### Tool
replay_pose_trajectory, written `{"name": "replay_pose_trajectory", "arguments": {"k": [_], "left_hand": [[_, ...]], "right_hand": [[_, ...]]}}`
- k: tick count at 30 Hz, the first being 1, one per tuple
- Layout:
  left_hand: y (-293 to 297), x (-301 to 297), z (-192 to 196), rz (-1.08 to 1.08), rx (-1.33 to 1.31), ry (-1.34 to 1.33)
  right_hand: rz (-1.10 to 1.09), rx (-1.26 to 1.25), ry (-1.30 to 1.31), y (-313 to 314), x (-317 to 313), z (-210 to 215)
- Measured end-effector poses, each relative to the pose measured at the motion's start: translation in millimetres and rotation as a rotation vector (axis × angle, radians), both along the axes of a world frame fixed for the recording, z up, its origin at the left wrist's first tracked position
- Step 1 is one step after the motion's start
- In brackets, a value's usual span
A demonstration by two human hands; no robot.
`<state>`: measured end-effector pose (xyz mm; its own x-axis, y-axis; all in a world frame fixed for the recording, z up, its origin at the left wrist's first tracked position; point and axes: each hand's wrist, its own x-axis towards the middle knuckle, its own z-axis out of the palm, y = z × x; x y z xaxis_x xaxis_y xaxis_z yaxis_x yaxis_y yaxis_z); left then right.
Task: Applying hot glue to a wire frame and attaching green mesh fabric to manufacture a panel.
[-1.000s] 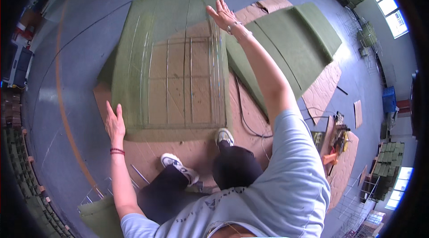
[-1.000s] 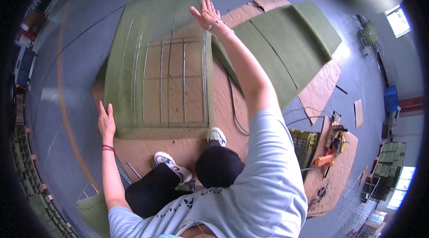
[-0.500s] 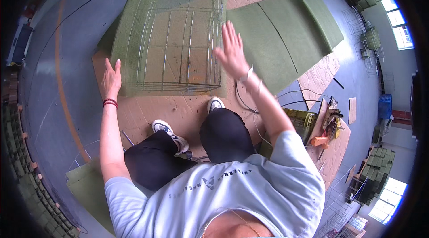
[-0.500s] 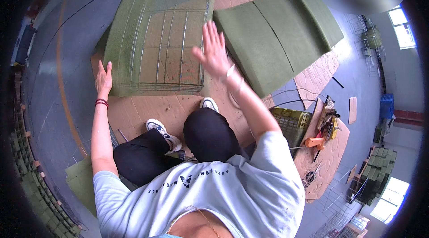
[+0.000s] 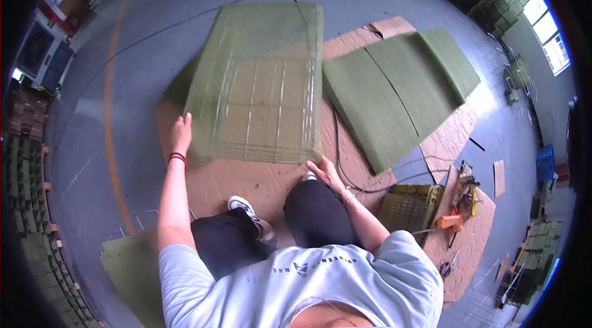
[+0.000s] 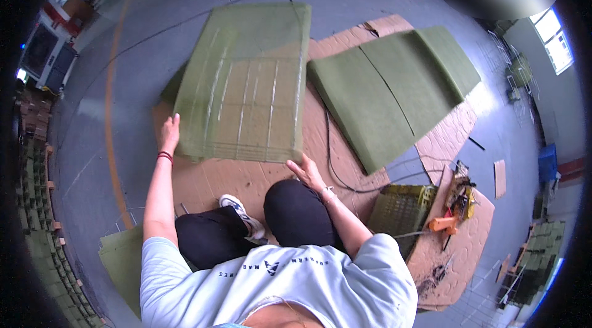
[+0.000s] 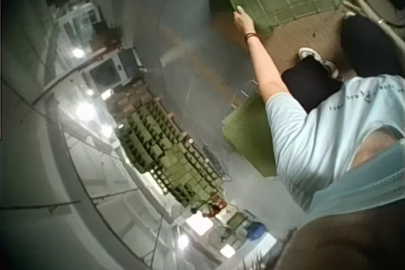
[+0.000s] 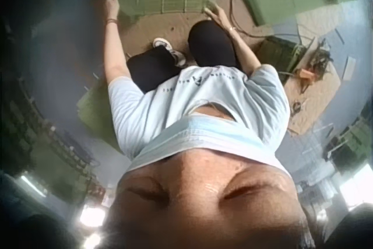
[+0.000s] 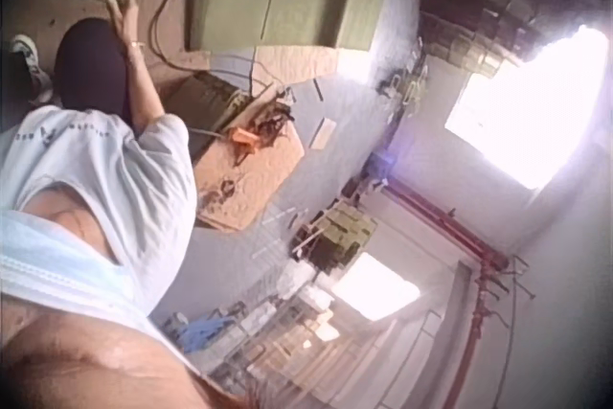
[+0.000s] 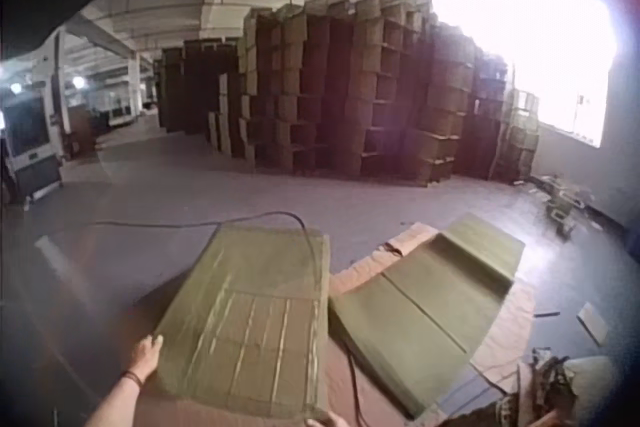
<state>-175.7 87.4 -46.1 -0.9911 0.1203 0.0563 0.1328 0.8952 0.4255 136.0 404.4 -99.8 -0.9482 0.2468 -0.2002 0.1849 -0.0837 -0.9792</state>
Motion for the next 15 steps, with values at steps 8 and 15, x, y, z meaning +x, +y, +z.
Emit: {"name": "replay_pose_trajectory", "arguments": {"k": [8, 15], "left_hand": [[-13, -3, -20, -0.037, 0.112, 0.051], [42, 84, -21, -0.231, 0.286, -0.109]], "right_hand": [[-0.090, 0.713, 0.010, 22, -1, -12], [-0.474, 0.705, 0.054, 159, -17, -69]]}}
